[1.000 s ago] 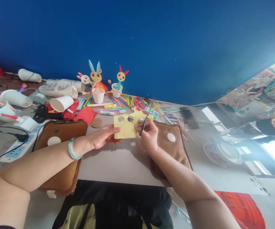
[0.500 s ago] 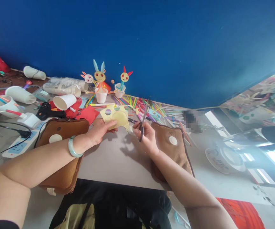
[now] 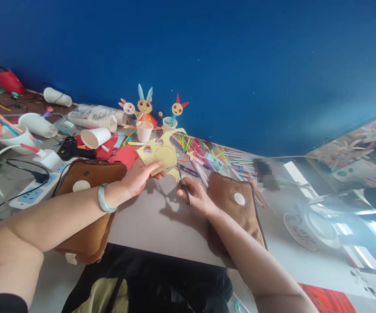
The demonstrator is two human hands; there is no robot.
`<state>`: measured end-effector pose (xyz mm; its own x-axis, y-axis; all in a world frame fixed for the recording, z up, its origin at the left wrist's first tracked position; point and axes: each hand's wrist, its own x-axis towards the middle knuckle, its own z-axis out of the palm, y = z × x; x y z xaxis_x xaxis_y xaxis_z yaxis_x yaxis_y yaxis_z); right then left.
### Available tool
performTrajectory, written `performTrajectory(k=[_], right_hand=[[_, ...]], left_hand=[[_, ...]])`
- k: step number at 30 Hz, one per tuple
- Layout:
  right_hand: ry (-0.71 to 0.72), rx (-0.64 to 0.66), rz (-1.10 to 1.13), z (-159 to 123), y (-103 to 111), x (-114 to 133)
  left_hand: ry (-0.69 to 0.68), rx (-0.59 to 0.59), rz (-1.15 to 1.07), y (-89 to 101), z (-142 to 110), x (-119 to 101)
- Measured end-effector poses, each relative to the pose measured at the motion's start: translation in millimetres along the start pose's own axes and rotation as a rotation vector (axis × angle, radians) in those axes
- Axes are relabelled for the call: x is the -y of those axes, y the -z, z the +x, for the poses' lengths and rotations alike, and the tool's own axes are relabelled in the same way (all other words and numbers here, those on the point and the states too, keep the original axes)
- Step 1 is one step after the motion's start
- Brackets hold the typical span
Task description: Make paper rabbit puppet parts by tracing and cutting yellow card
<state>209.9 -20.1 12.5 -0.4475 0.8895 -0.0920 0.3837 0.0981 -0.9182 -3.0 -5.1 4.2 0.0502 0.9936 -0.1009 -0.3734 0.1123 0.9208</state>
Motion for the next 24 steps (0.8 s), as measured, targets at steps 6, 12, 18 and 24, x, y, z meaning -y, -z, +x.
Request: performTrajectory(k=[6, 12, 18, 24], right_hand=[[0.001, 0.011, 0.021, 0.7, 2.9, 0.4], [-0.012, 0.006, 0.020, 0.5, 2.5, 1.7], [-0.013, -0.002, 0.018, 0.6, 3.4, 0.8], [-0.014, 0.008, 0.049, -0.7, 4.3, 4.7]], left_hand=[[-0.001, 0.046, 0.049, -0.1, -2.0, 0.1], [0.021, 0.084, 0.053, 0.3, -3.0, -0.4], [0.053, 0.090, 0.074, 0.8, -4.0, -0.9], [0.061, 0.072, 0.074, 1.3, -2.9, 0.5]])
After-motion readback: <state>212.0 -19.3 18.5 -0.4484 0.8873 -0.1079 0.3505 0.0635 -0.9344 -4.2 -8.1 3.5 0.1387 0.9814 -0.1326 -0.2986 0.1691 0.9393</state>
